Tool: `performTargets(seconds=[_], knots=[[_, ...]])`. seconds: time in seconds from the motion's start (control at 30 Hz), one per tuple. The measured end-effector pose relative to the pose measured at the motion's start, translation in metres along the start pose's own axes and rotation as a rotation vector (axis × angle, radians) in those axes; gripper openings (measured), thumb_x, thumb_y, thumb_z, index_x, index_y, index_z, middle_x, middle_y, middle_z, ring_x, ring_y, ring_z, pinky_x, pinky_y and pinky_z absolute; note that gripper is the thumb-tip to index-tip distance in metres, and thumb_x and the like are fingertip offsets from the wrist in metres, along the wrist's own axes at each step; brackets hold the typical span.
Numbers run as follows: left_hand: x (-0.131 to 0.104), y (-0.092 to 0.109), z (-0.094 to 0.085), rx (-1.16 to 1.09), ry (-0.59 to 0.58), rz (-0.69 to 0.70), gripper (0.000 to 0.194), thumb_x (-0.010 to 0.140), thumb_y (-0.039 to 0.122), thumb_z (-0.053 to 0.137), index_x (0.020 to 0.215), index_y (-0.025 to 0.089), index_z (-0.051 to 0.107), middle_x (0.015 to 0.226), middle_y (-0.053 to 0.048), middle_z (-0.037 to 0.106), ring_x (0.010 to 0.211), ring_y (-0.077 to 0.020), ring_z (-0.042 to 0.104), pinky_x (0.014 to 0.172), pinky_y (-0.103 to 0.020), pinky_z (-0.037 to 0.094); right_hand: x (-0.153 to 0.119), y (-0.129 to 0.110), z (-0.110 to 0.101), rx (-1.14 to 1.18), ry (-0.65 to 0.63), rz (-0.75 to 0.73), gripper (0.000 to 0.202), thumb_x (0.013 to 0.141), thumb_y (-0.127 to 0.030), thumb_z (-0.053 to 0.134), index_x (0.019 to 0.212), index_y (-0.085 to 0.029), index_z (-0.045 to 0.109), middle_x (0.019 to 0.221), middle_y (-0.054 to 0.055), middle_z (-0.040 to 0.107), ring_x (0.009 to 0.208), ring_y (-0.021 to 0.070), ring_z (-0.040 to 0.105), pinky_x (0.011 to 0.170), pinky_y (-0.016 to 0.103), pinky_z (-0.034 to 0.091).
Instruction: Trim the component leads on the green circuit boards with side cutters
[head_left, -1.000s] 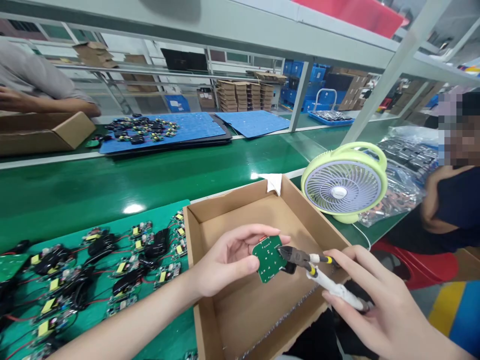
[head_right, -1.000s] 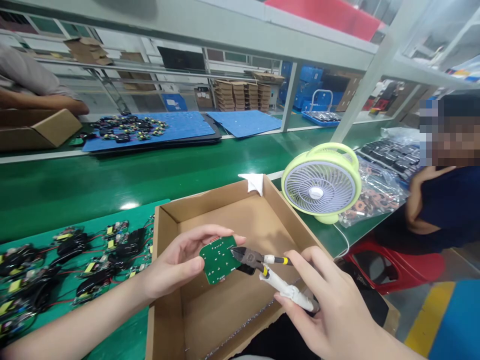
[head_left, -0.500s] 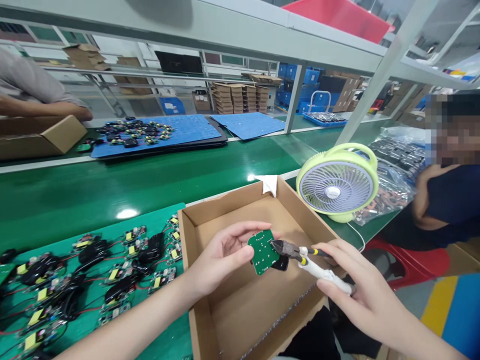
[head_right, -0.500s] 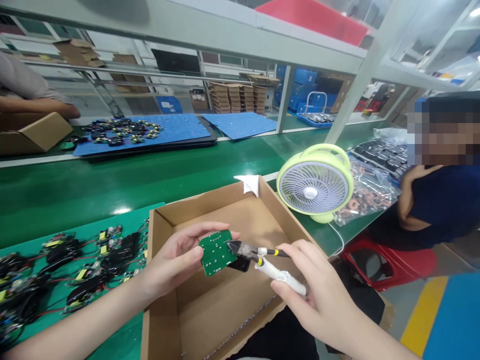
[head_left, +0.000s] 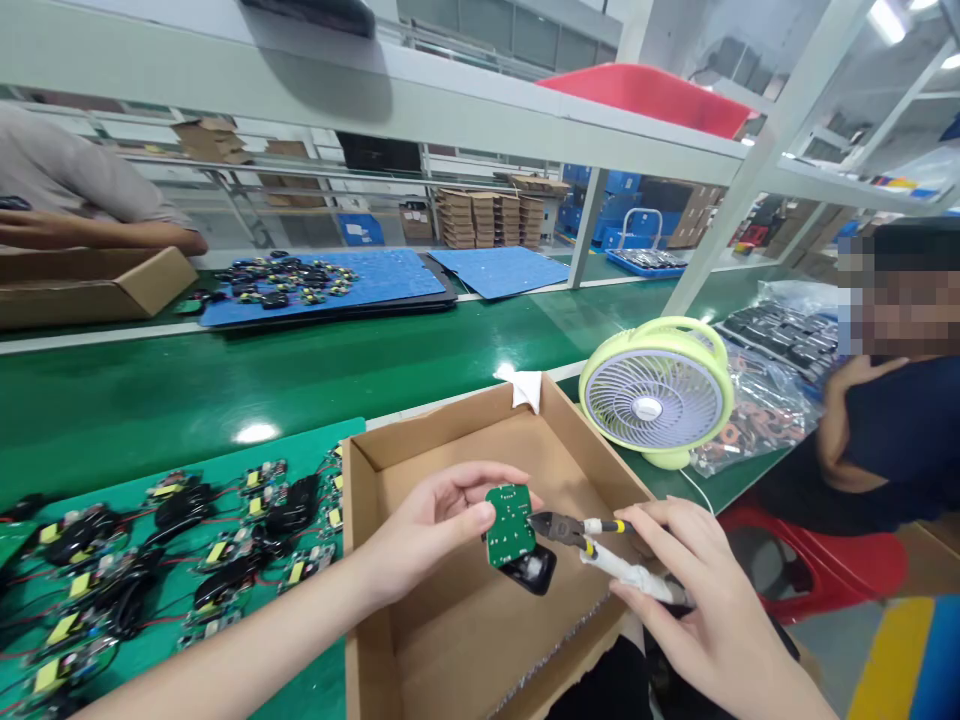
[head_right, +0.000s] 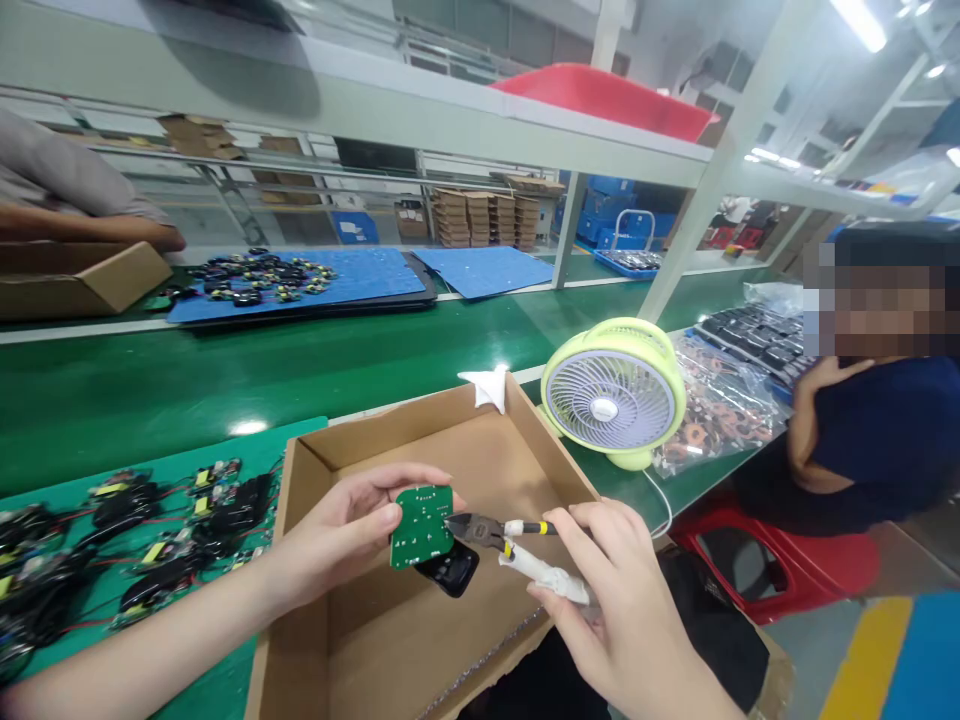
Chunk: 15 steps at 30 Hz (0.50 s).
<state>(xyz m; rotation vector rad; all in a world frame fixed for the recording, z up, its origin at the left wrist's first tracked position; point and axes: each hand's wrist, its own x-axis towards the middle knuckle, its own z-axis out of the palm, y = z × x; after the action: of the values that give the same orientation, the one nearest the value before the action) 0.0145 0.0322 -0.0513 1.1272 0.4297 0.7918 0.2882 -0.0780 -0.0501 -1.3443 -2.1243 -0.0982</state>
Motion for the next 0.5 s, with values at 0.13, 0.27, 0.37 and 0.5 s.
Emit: performTargets(seconds=[0.13, 0.27, 0.37, 0.5], knots=[[-0.005, 0.022, 0.006, 0.043, 0.199, 0.01, 0.042, 0.082, 0.045, 0.08, 0.113, 0.018, 0.075, 0.11, -0.015, 0.078, 0.093, -0.025, 0.075, 0.077, -0.028, 0.059, -0.007, 0.008, 0.005, 0.14, 0.027, 0.086, 0.041, 0.095, -0.028, 0.066, 0.135, -0.024, 0.058, 0.121, 0.011, 0.067, 0.112, 0.03, 0.067, 0.095, 0.041, 0.058], [-0.032, 0.033, 0.009, 0.273, 0.462, -0.038, 0.045, 0.083, 0.051, 0.077, 0.116, 0.02, 0.075, 0.108, -0.012, 0.078, 0.084, -0.0219, 0.073, 0.07, -0.024, 0.057, -0.018, 0.019, 0.016, 0.576, 0.026, 0.305, 0.041, 0.103, -0.04, 0.051, 0.141, -0.026, 0.056, 0.136, 0.013, 0.062, 0.126, 0.0307, 0.063, 0.099, 0.039, 0.058], [-0.067, 0.021, 0.016, 0.464, 0.57, -0.038, 0.041, 0.084, 0.051, 0.075, 0.116, 0.026, 0.075, 0.107, -0.008, 0.079, 0.078, -0.0199, 0.071, 0.068, -0.023, 0.057, -0.026, 0.034, 0.023, 0.929, -0.003, 0.287, 0.051, 0.107, -0.046, 0.027, 0.147, -0.024, 0.05, 0.134, 0.015, 0.065, 0.12, 0.0333, 0.068, 0.099, 0.05, 0.058], [-0.111, -0.007, 0.042, 0.677, 0.724, 0.09, 0.033, 0.088, 0.045, 0.071, 0.117, 0.031, 0.075, 0.113, -0.006, 0.078, 0.096, -0.0236, 0.073, 0.081, -0.026, 0.058, -0.029, 0.066, 0.018, 0.833, -0.042, 0.169, 0.047, 0.107, -0.04, 0.026, 0.146, -0.027, 0.051, 0.118, 0.012, 0.072, 0.102, 0.0308, 0.075, 0.081, 0.043, 0.066]])
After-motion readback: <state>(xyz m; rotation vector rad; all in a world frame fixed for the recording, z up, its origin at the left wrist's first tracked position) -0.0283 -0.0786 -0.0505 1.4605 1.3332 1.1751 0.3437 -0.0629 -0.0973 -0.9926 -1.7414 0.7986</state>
